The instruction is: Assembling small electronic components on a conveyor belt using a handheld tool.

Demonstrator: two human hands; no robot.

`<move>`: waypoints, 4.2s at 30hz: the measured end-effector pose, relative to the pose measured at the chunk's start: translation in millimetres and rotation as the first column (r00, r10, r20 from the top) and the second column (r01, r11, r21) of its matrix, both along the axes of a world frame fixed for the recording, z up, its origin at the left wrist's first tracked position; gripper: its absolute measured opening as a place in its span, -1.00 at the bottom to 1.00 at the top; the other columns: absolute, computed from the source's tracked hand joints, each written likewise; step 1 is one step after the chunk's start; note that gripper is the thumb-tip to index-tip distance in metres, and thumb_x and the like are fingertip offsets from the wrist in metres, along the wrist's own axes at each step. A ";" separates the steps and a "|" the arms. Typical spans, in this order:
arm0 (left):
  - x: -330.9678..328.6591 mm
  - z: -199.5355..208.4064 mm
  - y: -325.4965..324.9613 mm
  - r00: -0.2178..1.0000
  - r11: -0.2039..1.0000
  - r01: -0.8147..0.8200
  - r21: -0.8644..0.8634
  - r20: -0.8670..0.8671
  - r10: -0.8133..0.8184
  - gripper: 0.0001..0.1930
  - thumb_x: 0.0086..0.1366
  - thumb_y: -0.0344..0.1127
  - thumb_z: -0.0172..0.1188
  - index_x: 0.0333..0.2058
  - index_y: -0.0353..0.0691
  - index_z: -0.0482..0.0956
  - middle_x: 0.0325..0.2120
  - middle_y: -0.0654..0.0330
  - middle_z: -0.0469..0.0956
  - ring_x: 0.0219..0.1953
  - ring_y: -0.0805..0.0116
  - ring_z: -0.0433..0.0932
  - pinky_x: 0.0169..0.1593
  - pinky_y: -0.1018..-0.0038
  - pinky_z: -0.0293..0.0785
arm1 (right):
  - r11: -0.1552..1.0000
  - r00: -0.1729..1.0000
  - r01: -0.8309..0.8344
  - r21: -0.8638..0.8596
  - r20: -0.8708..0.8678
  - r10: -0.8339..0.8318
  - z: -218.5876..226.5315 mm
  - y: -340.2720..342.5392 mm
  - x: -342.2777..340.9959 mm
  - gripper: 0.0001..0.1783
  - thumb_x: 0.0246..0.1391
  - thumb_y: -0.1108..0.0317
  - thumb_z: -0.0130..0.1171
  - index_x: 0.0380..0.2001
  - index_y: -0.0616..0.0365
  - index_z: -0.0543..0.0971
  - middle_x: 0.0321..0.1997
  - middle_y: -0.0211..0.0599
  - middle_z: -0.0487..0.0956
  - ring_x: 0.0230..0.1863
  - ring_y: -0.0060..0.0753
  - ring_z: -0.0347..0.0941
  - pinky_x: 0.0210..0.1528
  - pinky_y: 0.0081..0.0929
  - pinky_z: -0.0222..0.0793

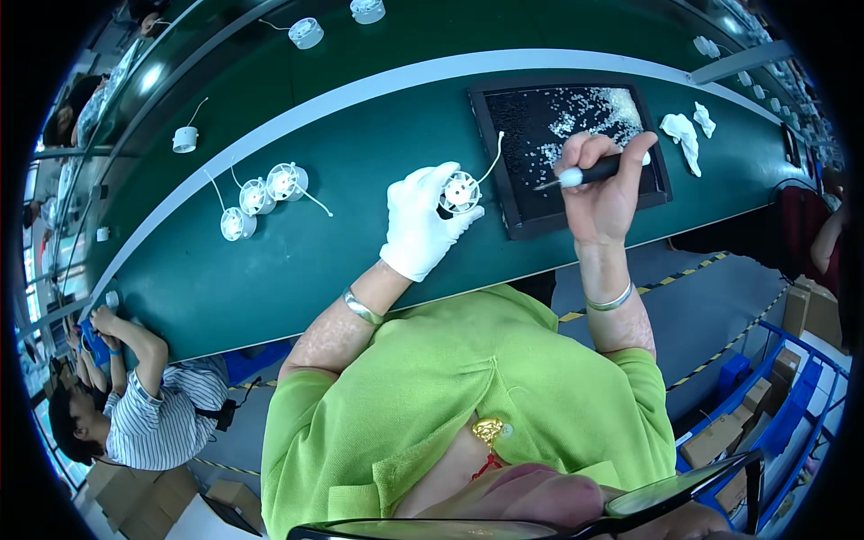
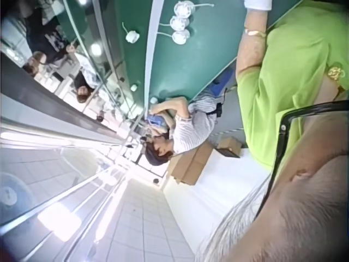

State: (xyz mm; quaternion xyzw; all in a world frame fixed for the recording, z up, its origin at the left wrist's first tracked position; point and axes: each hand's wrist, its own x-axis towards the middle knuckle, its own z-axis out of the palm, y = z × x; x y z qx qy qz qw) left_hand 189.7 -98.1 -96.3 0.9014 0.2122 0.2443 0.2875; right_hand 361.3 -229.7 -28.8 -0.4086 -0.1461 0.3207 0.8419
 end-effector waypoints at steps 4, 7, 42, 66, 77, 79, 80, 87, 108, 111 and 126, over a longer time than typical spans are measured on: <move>2.1 3.0 -0.1 1.000 0.999 0.023 -0.025 0.006 -0.023 -0.37 -0.18 -0.25 0.50 -0.05 -0.15 0.49 -0.20 0.14 0.54 -0.12 0.12 0.49 -0.04 0.29 0.32 | 1.000 0.992 -0.023 -0.012 0.126 0.024 -8.6 37.7 -27.3 -0.22 0.26 -0.28 -0.37 -0.70 0.20 0.35 -0.43 -0.15 0.48 -0.44 -0.40 0.32 -0.25 -0.47 0.29; 4.4 3.2 1.4 0.999 0.998 0.051 -0.041 0.000 -0.051 -0.38 -0.18 -0.25 0.49 -0.06 -0.16 0.49 -0.21 0.13 0.54 -0.14 0.13 0.49 -0.06 0.29 0.32 | 0.997 0.998 -0.055 0.061 -0.006 0.056 -13.6 57.1 -40.0 -0.40 0.26 -0.15 -0.13 -0.60 0.18 0.30 -0.41 -0.16 0.47 -0.60 -0.51 0.25 -0.46 -0.51 0.27; 6.5 4.1 10.7 0.989 0.978 0.114 -0.176 0.114 -0.094 -0.58 -0.26 -0.49 0.34 -0.32 -0.22 0.46 -0.36 0.06 0.51 -0.26 -0.01 0.48 -0.18 0.19 0.38 | 0.974 0.731 -0.045 -0.222 0.657 0.184 -44.4 67.1 -59.0 -0.68 0.09 0.46 0.15 -0.69 0.35 0.39 -0.66 -0.23 0.43 -0.67 -0.41 0.29 -0.60 -0.51 0.18; 152.8 36.5 198.2 0.889 0.949 -0.177 0.261 -0.372 0.268 -0.30 0.18 0.23 0.10 0.02 -0.32 0.36 -0.27 -0.20 0.59 -0.16 -0.17 0.57 -0.06 0.15 0.47 | 0.897 0.861 0.435 -0.083 0.328 -0.388 -15.9 -33.8 -8.5 -0.61 0.25 0.32 0.01 -0.66 0.23 0.36 -0.56 -0.39 0.32 -0.67 -0.70 0.10 -0.69 -0.70 -0.03; 175.7 50.2 225.6 0.768 0.885 -0.177 0.430 -0.502 0.397 -0.17 0.21 0.37 -0.06 0.10 -0.34 0.38 0.03 -0.08 0.46 0.02 -0.03 0.49 0.08 0.17 0.40 | 0.824 0.840 0.513 -0.240 0.338 -0.424 -10.8 -50.4 -0.2 -0.56 0.27 0.34 0.00 -0.71 0.24 0.33 -0.60 -0.45 0.29 -0.69 -0.73 0.08 -0.69 -0.67 -0.02; 150.7 60.5 247.4 0.837 0.839 -0.189 0.511 -0.363 0.409 -0.20 0.21 0.34 -0.02 0.14 -0.31 0.35 0.12 -0.07 0.37 0.10 -0.04 0.41 0.11 0.13 0.36 | 0.860 0.864 0.453 -0.236 0.354 -0.358 -9.0 -40.6 -3.9 -0.58 0.27 0.35 0.01 -0.68 0.27 0.35 -0.58 -0.43 0.30 -0.67 -0.72 0.11 -0.68 -0.66 -0.01; 137.5 70.6 257.2 0.851 0.809 -0.210 0.549 -0.305 0.428 -0.21 0.21 0.32 0.00 0.14 -0.29 0.35 0.14 -0.07 0.35 0.11 -0.04 0.40 0.11 0.12 0.36 | 0.868 0.864 0.438 -0.235 0.378 -0.333 -7.7 -37.8 -4.5 -0.59 0.26 0.35 0.02 -0.67 0.29 0.36 -0.57 -0.42 0.31 -0.66 -0.71 0.11 -0.68 -0.66 0.00; -7.7 101.6 349.2 0.735 0.654 -0.458 0.602 -0.157 0.659 -0.25 0.19 0.30 0.03 0.16 -0.19 0.35 0.16 -0.04 0.33 0.14 -0.05 0.36 0.13 0.10 0.33 | 0.901 0.746 0.359 -0.244 0.655 -0.120 2.3 -20.7 -9.6 -0.68 0.23 0.32 0.04 -0.54 0.34 0.51 -0.42 -0.29 0.51 -0.61 -0.72 0.26 -0.58 -0.72 0.17; -46.8 38.8 421.6 0.781 0.970 -0.198 0.143 -0.575 0.244 0.02 -0.13 0.06 0.46 0.31 0.04 0.13 0.13 -0.08 0.30 0.11 -0.06 0.39 0.19 0.25 0.34 | 0.802 0.223 0.031 -0.597 0.786 0.577 32.2 199.9 -43.8 -0.75 0.08 0.37 0.23 -0.15 0.17 0.60 -0.06 -0.21 0.54 -0.29 -0.47 0.40 -0.28 -0.56 0.32; -33.7 43.8 406.0 0.779 0.965 -0.180 0.191 -0.571 0.259 -0.05 -0.10 0.14 0.42 0.28 0.10 0.21 0.13 -0.04 0.30 0.13 -0.06 0.36 0.18 0.21 0.34 | 0.787 0.319 0.041 -0.616 0.754 0.574 21.6 190.3 -36.3 -0.77 0.08 0.39 0.22 -0.17 0.18 0.60 -0.07 -0.23 0.54 -0.30 -0.50 0.40 -0.30 -0.59 0.30; -44.0 54.6 383.5 0.809 0.916 -0.218 0.337 -0.462 0.363 -0.50 0.20 0.11 0.17 0.00 -0.07 0.44 -0.20 0.04 0.59 -0.16 0.06 0.59 -0.07 0.28 0.52 | 0.822 0.590 0.271 -0.501 0.761 0.270 9.5 54.8 -12.0 -0.75 0.25 0.33 0.02 -0.14 0.27 0.56 -0.12 -0.23 0.56 -0.63 -0.82 0.13 -0.62 -0.80 -0.02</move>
